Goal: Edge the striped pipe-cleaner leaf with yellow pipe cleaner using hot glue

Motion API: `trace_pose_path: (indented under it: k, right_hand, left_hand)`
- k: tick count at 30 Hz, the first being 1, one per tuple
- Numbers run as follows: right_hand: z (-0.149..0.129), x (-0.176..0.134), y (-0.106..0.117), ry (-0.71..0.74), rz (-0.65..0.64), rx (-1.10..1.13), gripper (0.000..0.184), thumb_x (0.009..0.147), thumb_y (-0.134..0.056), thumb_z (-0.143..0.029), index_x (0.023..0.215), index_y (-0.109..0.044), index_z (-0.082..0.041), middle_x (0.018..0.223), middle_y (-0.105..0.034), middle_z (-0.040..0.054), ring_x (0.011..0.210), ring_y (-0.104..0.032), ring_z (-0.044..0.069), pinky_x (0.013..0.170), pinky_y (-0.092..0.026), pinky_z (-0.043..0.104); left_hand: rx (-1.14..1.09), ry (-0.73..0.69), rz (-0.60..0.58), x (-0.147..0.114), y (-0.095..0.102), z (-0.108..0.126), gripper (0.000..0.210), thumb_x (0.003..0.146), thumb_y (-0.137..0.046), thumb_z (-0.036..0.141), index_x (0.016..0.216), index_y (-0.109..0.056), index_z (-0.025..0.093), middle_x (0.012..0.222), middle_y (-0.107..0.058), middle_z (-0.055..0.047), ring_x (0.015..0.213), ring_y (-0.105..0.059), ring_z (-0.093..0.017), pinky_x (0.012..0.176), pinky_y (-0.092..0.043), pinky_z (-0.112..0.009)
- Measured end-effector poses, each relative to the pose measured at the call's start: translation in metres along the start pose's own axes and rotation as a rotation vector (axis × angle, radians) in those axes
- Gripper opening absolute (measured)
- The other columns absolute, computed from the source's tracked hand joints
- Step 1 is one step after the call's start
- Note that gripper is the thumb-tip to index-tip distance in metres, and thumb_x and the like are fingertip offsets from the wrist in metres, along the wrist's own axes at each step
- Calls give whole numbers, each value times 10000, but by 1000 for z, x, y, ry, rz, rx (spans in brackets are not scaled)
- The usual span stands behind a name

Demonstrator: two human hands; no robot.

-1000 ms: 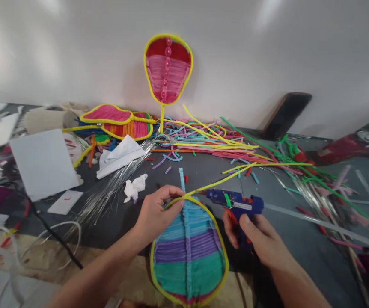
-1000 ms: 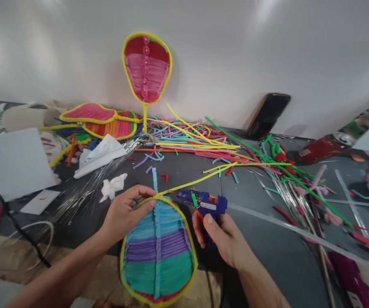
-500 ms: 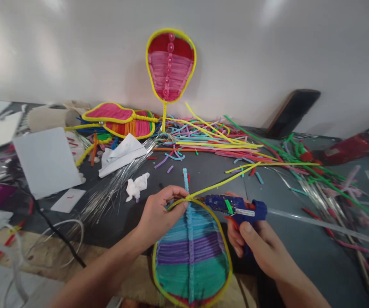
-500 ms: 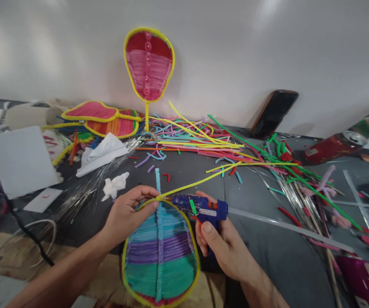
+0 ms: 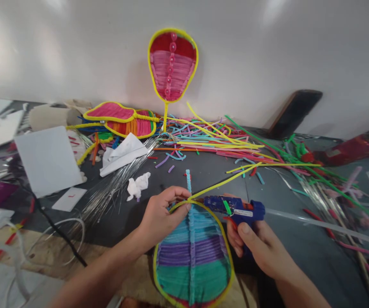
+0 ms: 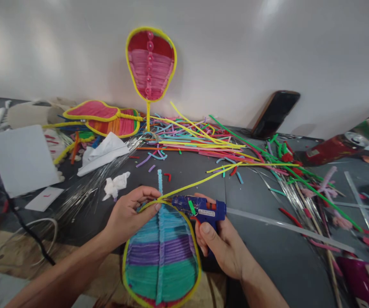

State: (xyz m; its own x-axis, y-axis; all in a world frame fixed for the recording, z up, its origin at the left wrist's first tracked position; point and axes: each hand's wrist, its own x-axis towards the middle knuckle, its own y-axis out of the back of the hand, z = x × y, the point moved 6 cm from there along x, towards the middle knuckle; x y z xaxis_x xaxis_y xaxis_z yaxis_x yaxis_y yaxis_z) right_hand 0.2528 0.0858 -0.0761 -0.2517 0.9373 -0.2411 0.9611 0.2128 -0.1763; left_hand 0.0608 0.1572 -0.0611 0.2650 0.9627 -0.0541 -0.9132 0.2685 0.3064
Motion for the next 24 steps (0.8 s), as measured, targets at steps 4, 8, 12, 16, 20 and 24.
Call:
trace_pose_path:
  k: [4,8,12,16,20,24]
  right_hand:
    - [-5,1,-3,25,11,-6,420,921,-477,-533,694,-517,-182,637,-443,-25,497,-418,75,472,-390,214]
    - [-11,3,-7,39,23,4,397,899,-511,-542,726,-537,-185,636,-434,-29,486,-401,72,447,-376,205]
    - [-6,1,-5,31,35,-24,384,917,-489,-529,1129,-526,-211,662,-451,-37,501,-408,85,464,-384,214]
    - [0,-2,1,24,18,-79,577,941,-454,-501,1408,-265,-220,674,-468,-40,525,-424,109,494,-395,241]
    - [-1,-4,4,1,20,-154,618,936,-458,-502,1431,-244,-200,698,-470,-29,543,-431,124,505,-389,257]
    - [-1,-7,7,-32,43,-176,611,929,-478,-488,1429,-256,-217,716,-470,-25,565,-438,133,522,-405,260]
  left_hand:
    - [1,-3,-5,0,-1,1,154,775,-618,187,926,-648,196,824,-708,-3,758,-672,-129,694,-508,-202]
    - [-18,-3,-6,-1,-2,1,159,771,-618,181,928,-622,195,837,-704,-3,792,-681,-129,710,-513,-195]
    - [-38,7,1,-1,-2,1,172,766,-619,175,935,-592,193,846,-697,-3,813,-688,-127,719,-515,-190]
    - [-49,9,6,-2,-3,2,182,762,-618,173,940,-580,191,852,-693,-5,818,-690,-125,721,-516,-190]
    - [-42,2,3,-1,-3,2,181,760,-616,179,937,-582,186,846,-691,-10,814,-689,-132,719,-519,-201]
    - [-24,7,1,-2,-3,1,194,757,-624,182,947,-585,188,857,-695,-14,821,-690,-137,731,-521,-211]
